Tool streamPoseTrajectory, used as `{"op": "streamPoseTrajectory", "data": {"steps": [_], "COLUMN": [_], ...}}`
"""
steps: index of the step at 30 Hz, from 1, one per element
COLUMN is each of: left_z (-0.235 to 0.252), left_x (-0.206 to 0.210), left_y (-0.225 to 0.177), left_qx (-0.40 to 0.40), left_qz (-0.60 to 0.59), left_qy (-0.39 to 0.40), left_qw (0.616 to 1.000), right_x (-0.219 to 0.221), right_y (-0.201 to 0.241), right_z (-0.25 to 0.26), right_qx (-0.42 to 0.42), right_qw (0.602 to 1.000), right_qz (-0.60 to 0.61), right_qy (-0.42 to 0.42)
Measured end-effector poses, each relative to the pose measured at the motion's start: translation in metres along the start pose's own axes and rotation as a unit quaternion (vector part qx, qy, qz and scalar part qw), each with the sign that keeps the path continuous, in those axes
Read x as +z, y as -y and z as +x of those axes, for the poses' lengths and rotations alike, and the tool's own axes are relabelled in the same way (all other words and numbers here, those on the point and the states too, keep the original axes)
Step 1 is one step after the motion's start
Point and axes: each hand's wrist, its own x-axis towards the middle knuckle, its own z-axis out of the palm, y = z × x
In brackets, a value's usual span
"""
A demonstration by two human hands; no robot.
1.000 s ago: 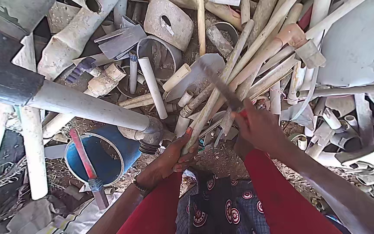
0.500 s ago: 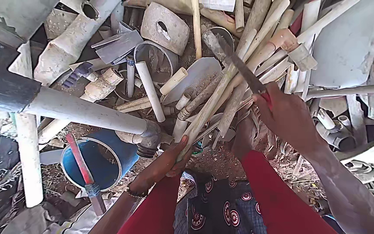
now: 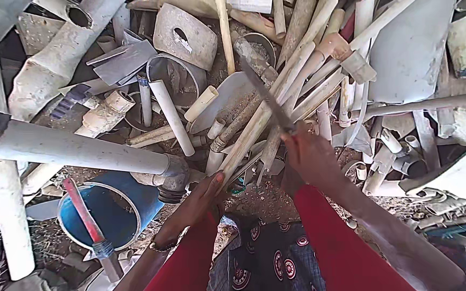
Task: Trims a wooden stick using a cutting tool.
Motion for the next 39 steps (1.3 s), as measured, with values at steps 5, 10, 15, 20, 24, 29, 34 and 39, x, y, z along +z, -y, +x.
{"op": "streamPoseTrajectory", "data": {"steps": [5,10,15,20,24,29,34,39], "left_z": [0.002,0.001,0.002,0.001,0.001,0.003,0.001,0.001], "left_x": [-0.002,0.000,0.002,0.005,0.006,0.005,0.006,0.006], "left_y": [-0.004,-0.004,-0.001,0.002,0.002,0.004,0.002,0.000], "left_qx": [-0.017,-0.020,-0.002,0.016,0.019,0.028,0.020,0.023], "left_qz": [-0.056,-0.049,-0.010,0.017,0.048,0.061,0.064,0.100], "left_qy": [0.020,0.013,0.003,-0.014,-0.026,-0.025,-0.035,-0.044], "left_qw": [0.998,0.999,1.000,1.000,0.998,0.997,0.997,0.994], "right_x": [0.002,-0.021,-0.002,-0.022,-0.026,-0.023,-0.065,-0.053], "right_y": [0.010,-0.009,0.022,0.009,0.011,0.024,-0.019,0.012], "right_z": [-0.015,0.026,-0.020,0.009,0.016,-0.012,0.038,0.017], "right_qx": [-0.090,0.041,-0.067,-0.005,0.024,-0.077,0.070,0.028], "right_qw": [0.993,0.998,0.995,0.997,0.996,0.988,0.989,0.984], "right_qz": [-0.056,-0.057,-0.044,-0.065,-0.075,-0.085,-0.132,-0.162], "right_qy": [0.044,0.001,0.066,0.046,0.036,0.105,0.022,0.070]}}
